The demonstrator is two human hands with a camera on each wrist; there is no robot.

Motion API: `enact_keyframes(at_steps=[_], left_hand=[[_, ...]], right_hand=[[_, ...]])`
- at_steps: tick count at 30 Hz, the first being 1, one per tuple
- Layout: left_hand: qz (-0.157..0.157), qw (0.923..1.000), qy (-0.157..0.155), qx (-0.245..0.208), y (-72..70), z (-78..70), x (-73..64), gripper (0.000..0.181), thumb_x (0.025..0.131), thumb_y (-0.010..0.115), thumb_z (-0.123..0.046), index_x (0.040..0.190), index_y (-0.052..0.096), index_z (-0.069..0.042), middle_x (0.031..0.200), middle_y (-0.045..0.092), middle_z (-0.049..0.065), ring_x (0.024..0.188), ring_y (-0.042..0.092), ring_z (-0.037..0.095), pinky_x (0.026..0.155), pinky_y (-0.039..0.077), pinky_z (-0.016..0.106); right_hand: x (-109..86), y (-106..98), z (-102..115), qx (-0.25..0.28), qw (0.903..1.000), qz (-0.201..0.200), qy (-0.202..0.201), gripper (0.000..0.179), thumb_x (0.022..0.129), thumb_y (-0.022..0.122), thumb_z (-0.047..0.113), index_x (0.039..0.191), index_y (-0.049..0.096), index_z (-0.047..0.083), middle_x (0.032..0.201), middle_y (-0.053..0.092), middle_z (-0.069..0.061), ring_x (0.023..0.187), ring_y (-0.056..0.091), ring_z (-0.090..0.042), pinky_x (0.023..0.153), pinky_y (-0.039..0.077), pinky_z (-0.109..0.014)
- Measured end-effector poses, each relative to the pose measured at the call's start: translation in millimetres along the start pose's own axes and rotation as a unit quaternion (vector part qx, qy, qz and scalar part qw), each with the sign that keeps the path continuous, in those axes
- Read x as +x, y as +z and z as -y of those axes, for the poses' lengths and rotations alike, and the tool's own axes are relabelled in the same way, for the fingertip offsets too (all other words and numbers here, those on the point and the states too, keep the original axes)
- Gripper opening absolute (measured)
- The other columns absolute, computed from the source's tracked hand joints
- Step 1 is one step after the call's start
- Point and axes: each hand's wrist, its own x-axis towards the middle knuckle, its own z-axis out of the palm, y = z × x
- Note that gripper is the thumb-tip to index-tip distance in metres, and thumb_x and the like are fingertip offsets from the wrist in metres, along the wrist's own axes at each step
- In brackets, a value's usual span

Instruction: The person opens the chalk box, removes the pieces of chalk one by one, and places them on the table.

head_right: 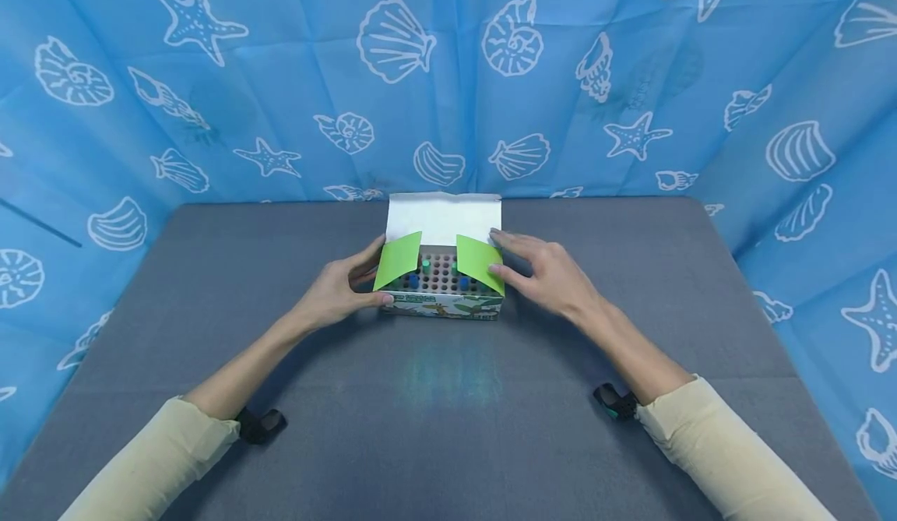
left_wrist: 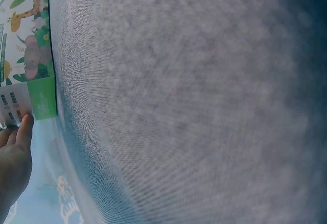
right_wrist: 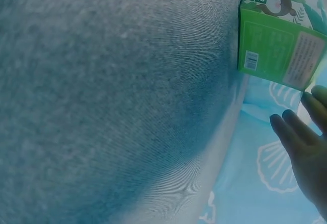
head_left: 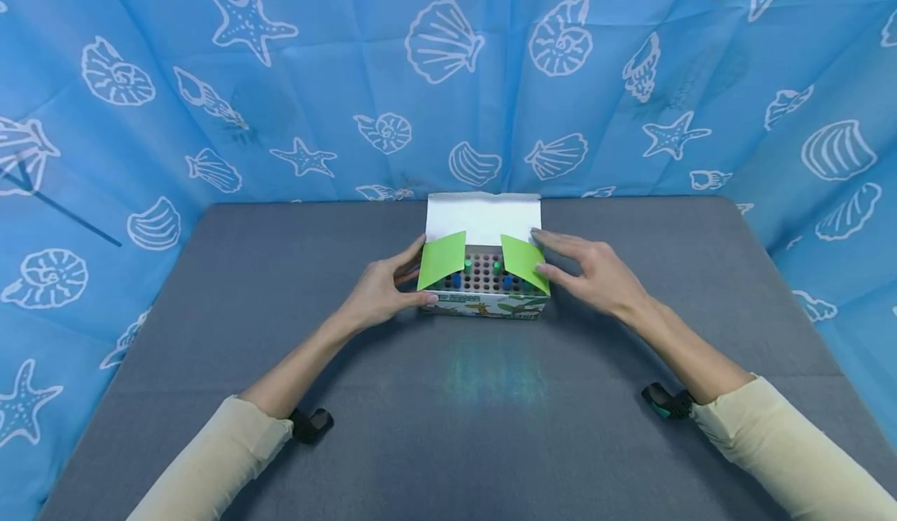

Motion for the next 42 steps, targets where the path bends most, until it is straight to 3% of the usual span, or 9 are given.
enact_keyframes(at_steps=[13, 22, 25, 34, 42], left_hand=[[0.000, 0.9999, -0.004, 0.014, -2.1, -0.5, 0.6, 0.095, 0.083, 0.082, -0.022, 0.158, 0.025, -0.016, 0.158, 0.034, 0.014, 0.132, 0.051, 0.031, 0.101, 0.053, 0.038], [-0.007, 0.9965, -0.008, 0.083, -2.6, -6.3, 1.8, 0.096, 0.084, 0.081, -0.034, 0.159, 0.024, -0.016, 0.155, 0.040, 0.014, 0.132, 0.052, 0.030, 0.105, 0.050, 0.041], [-0.012, 0.9948, -0.009, 0.101, -3.0, -8.4, 3.4, 0.094, 0.087, 0.078, -0.039, 0.159, 0.023, -0.016, 0.155, 0.039, 0.013, 0.134, 0.049, 0.029, 0.108, 0.047, 0.045], [-0.034, 0.9890, 0.022, 0.142, -7.0, -16.2, 4.6, 0.093, 0.087, 0.076, -0.044, 0.159, 0.025, -0.016, 0.165, 0.018, 0.008, 0.139, 0.040, 0.036, 0.113, 0.037, 0.057], [-0.063, 0.9889, 0.062, 0.119, -6.8, -19.3, 2.3, 0.094, 0.085, 0.081, -0.027, 0.159, 0.025, -0.013, 0.163, 0.024, 0.008, 0.142, 0.036, 0.035, 0.115, 0.037, 0.048]], right_hand=[[-2.3, 7, -3, -0.006, 0.9998, 0.019, 0.010, 0.058, 0.099, 0.062, 0.036, 0.150, 0.046, 0.011, 0.148, 0.048, -0.017, 0.130, 0.050, -0.039, 0.104, 0.045, -0.060], [-2.8, 2, 4, -0.059, 0.9978, 0.030, -0.010, 0.069, 0.095, 0.065, 0.044, 0.151, 0.044, 0.010, 0.150, 0.046, -0.016, 0.140, 0.038, -0.040, 0.111, 0.035, -0.064], [-2.0, 0, 9, -0.078, 0.9964, 0.029, -0.019, 0.075, 0.091, 0.070, 0.047, 0.151, 0.044, 0.012, 0.150, 0.047, -0.013, 0.142, 0.035, -0.038, 0.109, 0.037, -0.064], [2.8, 0, 13, -0.102, 0.9929, 0.006, -0.060, 0.077, 0.085, 0.076, 0.045, 0.146, 0.051, 0.006, 0.140, 0.057, -0.016, 0.135, 0.042, -0.041, 0.102, 0.044, -0.064], [0.4, -5, 10, -0.067, 0.9947, -0.007, -0.078, 0.077, 0.084, 0.079, 0.035, 0.146, 0.048, 0.002, 0.138, 0.057, -0.021, 0.132, 0.046, -0.041, 0.104, 0.042, -0.065]])
